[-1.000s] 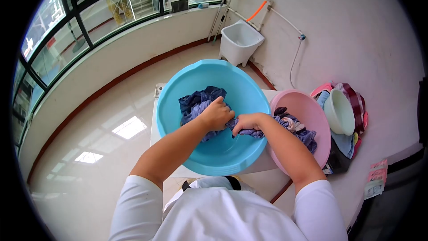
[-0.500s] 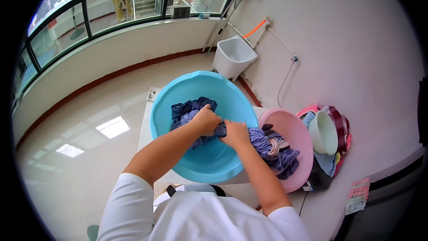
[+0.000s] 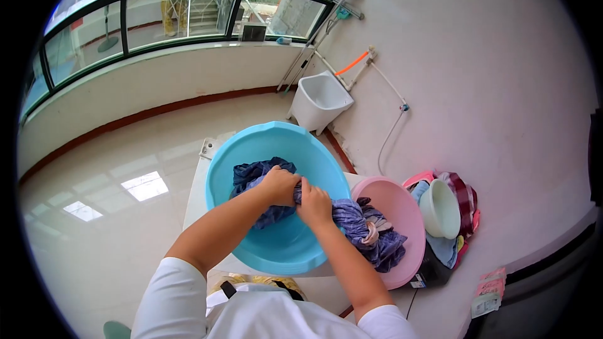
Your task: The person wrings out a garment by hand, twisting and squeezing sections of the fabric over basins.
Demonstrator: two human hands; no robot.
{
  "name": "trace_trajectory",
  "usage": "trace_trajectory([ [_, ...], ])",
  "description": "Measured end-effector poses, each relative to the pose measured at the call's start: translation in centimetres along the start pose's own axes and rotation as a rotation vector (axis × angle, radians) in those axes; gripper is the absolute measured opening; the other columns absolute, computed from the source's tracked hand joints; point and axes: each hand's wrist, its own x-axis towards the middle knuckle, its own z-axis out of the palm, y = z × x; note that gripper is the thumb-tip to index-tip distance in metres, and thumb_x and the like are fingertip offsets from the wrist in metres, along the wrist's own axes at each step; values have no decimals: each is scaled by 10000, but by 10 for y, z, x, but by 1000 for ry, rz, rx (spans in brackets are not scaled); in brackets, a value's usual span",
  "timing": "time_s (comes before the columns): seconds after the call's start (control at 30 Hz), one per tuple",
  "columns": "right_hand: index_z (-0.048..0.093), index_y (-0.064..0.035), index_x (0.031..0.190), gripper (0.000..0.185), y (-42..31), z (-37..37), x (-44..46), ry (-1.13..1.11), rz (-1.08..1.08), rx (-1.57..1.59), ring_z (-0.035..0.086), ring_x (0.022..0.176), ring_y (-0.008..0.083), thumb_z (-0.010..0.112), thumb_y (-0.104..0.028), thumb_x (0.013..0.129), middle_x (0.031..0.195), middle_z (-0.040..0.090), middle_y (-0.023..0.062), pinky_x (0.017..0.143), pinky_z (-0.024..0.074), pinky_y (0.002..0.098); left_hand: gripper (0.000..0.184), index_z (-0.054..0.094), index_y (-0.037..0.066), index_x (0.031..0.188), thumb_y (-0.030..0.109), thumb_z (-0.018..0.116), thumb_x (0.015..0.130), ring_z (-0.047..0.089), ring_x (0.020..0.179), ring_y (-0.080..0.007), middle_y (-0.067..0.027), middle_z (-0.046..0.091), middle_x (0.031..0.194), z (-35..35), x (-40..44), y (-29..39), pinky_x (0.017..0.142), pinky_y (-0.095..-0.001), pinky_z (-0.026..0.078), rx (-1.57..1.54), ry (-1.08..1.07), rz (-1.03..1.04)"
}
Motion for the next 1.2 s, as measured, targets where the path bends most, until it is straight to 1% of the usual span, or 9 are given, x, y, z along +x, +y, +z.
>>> trace_trajectory([
  [0.17,525,-32,1125,509,1,-9,-3,251,-42,178,576,807,338,646,-80,632,869,603,142,742,450,429,766,412,32,1297,296,697,637,464,1155,-304,-171,515,1209,-17,-1,-20,1006,-374,345,-545,-152,-5],
  [0.27,535,-28,1094,465,6,-16,-9,409,-89,227,569,807,342,619,-70,638,884,597,146,740,443,433,713,399,76,1334,322,664,718,466,1152,-264,-125,516,1245,-15,1,-41,985,-342,351,-1108,-282,-55],
  [0.47,554,-37,1082,438,22,-17,-11,759,-35,416,554,834,366,570,-68,645,928,594,161,773,420,436,488,514,77,1265,312,540,838,422,1191,-211,-90,485,1296,-3,-1,-57,1005,-319,312,-1218,-257,-215],
  [0.53,552,-19,1083,436,24,-15,-12,799,26,481,554,857,387,546,-54,648,939,589,183,791,429,430,852,273,32,1395,369,706,743,343,1276,-205,-112,402,1369,-11,-8,-50,1068,-323,248,-1509,-620,73],
  [0.6,540,3,1096,449,30,-11,-13,855,189,714,554,883,401,523,-28,648,951,586,200,816,437,424,1063,229,20,1399,403,817,601,330,1278,-203,-118,364,1391,-25,-8,-33,1074,-316,240,-1187,-712,79],
  [0.77,539,14,1099,450,30,-11,-17,827,215,811,561,919,399,526,-18,650,978,587,211,846,439,418,689,536,139,1186,349,773,574,526,1078,-324,-164,570,1151,-24,-11,23,910,-398,411,-28,-375,-39],
  [1.03,531,3,1105,409,29,-11,-14,825,167,801,559,907,400,601,-66,708,982,590,209,797,443,424,433,544,67,937,226,749,590,576,844,-366,-161,608,869,-89,-50,23,709,-428,470,148,702,-421],
  [1.13,529,-1,1105,409,27,-13,-12,881,183,901,553,894,402,612,-75,711,960,590,206,775,441,430,352,524,61,941,124,684,634,574,845,-344,-138,593,834,-76,-56,40,716,-408,462,251,783,-453],
  [1.2,536,-9,1103,414,26,-13,-11,886,217,944,549,890,395,581,-53,695,948,590,199,791,432,430,534,504,53,1017,199,760,572,565,915,-343,-142,598,950,-72,-66,59,755,-400,467,116,424,-624],
])
